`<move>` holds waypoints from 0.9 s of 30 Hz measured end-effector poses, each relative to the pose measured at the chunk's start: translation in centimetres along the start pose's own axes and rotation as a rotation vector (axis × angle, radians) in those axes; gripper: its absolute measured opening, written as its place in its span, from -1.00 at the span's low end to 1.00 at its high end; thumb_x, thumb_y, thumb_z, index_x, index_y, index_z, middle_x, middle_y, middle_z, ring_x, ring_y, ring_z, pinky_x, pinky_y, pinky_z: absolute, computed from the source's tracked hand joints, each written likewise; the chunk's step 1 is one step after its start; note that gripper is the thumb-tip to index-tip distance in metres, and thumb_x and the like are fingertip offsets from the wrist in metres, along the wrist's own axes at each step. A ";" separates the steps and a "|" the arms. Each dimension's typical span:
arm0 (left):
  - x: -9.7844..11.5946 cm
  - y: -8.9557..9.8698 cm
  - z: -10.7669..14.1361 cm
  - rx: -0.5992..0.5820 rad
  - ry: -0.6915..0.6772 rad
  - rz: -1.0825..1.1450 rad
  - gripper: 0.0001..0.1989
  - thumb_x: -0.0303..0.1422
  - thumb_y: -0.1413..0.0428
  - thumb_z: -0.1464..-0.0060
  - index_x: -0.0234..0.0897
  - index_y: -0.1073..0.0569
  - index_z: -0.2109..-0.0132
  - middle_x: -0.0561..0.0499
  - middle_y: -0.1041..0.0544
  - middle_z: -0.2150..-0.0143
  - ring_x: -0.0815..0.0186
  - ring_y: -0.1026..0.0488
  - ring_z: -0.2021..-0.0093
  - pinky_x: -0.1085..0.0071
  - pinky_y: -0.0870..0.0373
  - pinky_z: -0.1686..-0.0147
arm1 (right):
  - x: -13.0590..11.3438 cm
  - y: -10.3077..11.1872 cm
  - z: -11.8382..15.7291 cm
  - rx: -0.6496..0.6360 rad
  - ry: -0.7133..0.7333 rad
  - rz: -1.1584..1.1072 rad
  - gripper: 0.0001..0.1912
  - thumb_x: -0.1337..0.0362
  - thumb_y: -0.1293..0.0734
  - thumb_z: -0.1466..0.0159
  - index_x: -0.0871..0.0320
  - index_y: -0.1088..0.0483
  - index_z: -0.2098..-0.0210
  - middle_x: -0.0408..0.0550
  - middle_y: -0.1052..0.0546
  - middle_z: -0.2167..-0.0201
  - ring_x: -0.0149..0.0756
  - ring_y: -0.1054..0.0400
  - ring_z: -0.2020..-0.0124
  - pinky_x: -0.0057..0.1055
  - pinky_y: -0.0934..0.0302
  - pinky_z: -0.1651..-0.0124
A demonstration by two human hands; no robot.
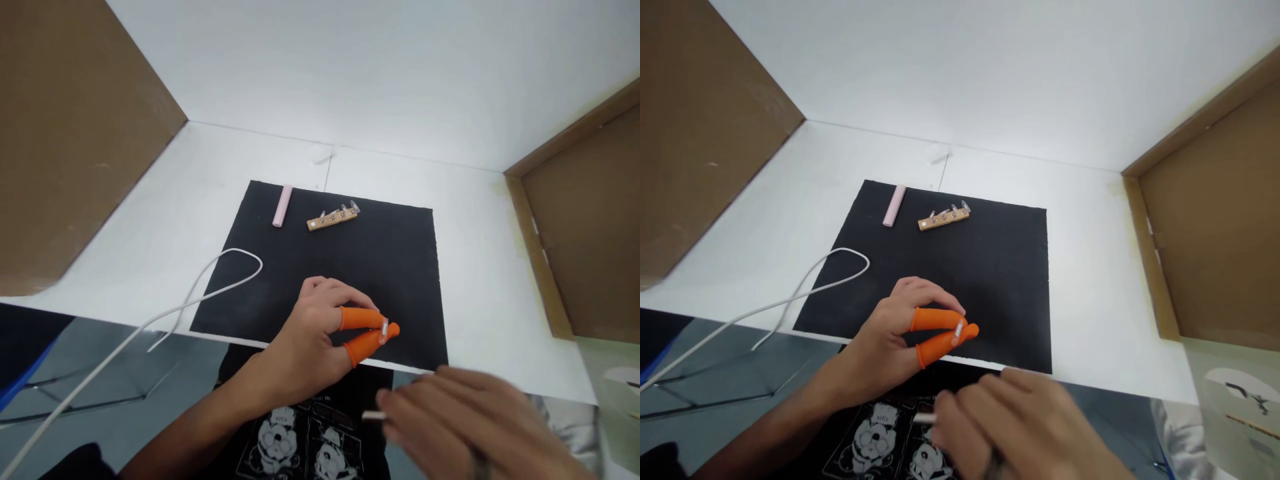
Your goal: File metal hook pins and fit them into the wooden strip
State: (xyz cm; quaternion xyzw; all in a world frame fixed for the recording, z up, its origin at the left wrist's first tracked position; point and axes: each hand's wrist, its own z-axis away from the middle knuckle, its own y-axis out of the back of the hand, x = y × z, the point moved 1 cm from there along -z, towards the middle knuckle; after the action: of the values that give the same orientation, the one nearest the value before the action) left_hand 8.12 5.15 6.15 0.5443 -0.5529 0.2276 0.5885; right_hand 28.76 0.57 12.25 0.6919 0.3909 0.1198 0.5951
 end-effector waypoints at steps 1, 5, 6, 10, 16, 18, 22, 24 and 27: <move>0.0 0.0 0.0 0.000 -0.001 0.002 -0.95 -0.44 -0.36 -0.25 -0.20 -0.66 0.18 0.08 -0.72 0.13 0.28 -0.62 0.12 0.18 -0.29 -0.08 | 0.9 0.3 -0.1 0.014 -0.003 0.019 -0.75 0.35 -0.21 -0.57 0.08 -0.52 0.15 -0.19 -0.67 0.35 -0.39 -0.55 0.40 -0.36 -0.33 0.28; 0.0 -0.1 0.1 -0.007 0.010 -0.002 -0.94 -0.44 -0.36 -0.24 -0.20 -0.66 0.17 0.07 -0.72 0.13 0.26 -0.63 0.11 0.17 -0.28 -0.08 | 2.7 1.2 -0.3 0.125 -0.051 0.203 -0.88 0.43 -0.34 -0.48 0.20 -0.49 0.02 -0.07 -0.70 0.25 -0.36 -0.56 0.35 -0.32 -0.32 0.21; 0.0 -0.1 0.1 -0.012 0.012 -0.002 -0.94 -0.45 -0.35 -0.24 -0.19 -0.66 0.17 0.06 -0.73 0.13 0.26 -0.63 0.11 0.17 -0.28 -0.08 | 2.3 1.1 -0.4 0.123 -0.040 0.175 -0.89 0.43 -0.33 -0.49 0.18 -0.49 0.04 -0.09 -0.70 0.28 -0.36 -0.56 0.38 -0.31 -0.31 0.24; 0.0 0.0 0.0 -0.002 0.015 0.000 -0.94 -0.46 -0.36 -0.24 -0.21 -0.66 0.18 0.07 -0.73 0.13 0.28 -0.63 0.11 0.18 -0.28 -0.08 | -0.2 0.5 -0.4 0.063 -0.005 -0.031 -0.73 0.38 -0.16 -0.59 0.07 -0.46 0.13 -0.27 -0.67 0.42 -0.41 -0.55 0.47 -0.31 -0.30 0.36; -0.1 -0.1 0.2 -0.002 0.010 -0.008 -0.96 -0.45 -0.35 -0.24 -0.23 -0.66 0.19 0.06 -0.72 0.13 0.28 -0.62 0.11 0.16 -0.27 -0.08 | 2.8 1.4 -0.4 0.191 -0.083 0.005 -0.84 0.44 -0.33 -0.47 0.08 -0.51 0.08 -0.18 -0.70 0.30 -0.38 -0.59 0.36 -0.40 -0.40 0.25; -0.1 -0.1 0.2 0.000 0.011 -0.015 -0.95 -0.45 -0.35 -0.25 -0.21 -0.65 0.18 0.06 -0.72 0.13 0.27 -0.62 0.11 0.15 -0.26 -0.08 | 2.9 1.2 -0.7 0.237 -0.075 0.013 -0.85 0.47 -0.36 -0.44 0.14 -0.52 0.07 -0.14 -0.70 0.31 -0.40 -0.57 0.38 -0.42 -0.38 0.27; -0.2 0.0 0.2 0.009 0.011 -0.029 -0.94 -0.45 -0.35 -0.26 -0.18 -0.66 0.18 0.06 -0.73 0.12 0.26 -0.63 0.11 0.13 -0.27 -0.08 | 0.4 -0.5 -1.1 0.185 0.050 -0.094 -0.81 0.42 -0.26 -0.52 0.14 -0.48 0.17 -0.23 -0.69 0.39 -0.45 -0.58 0.40 -0.40 -0.39 0.28; -0.2 0.1 0.2 0.014 0.012 -0.040 -0.94 -0.44 -0.35 -0.25 -0.19 -0.65 0.20 0.06 -0.73 0.13 0.26 -0.63 0.12 0.13 -0.27 -0.08 | 0.2 -1.1 -0.5 0.214 0.103 -0.090 -0.81 0.45 -0.26 -0.51 0.15 -0.49 0.16 -0.25 -0.70 0.39 -0.44 -0.60 0.37 -0.39 -0.42 0.23; -0.1 0.0 0.3 0.004 0.019 -0.053 -0.95 -0.44 -0.33 -0.26 -0.19 -0.66 0.20 0.05 -0.73 0.12 0.25 -0.63 0.11 0.12 -0.26 -0.09 | 2.3 -1.3 0.8 0.287 0.035 0.052 -0.76 0.51 -0.39 -0.40 0.10 -0.53 0.03 -0.21 -0.73 0.27 -0.38 -0.62 0.30 -0.37 -0.47 0.17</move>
State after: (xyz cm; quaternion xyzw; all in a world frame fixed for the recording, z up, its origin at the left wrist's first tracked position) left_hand 7.91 4.93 5.99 0.5577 -0.5320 0.2181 0.5986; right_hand 30.24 1.57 10.16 0.7775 0.3963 0.0899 0.4799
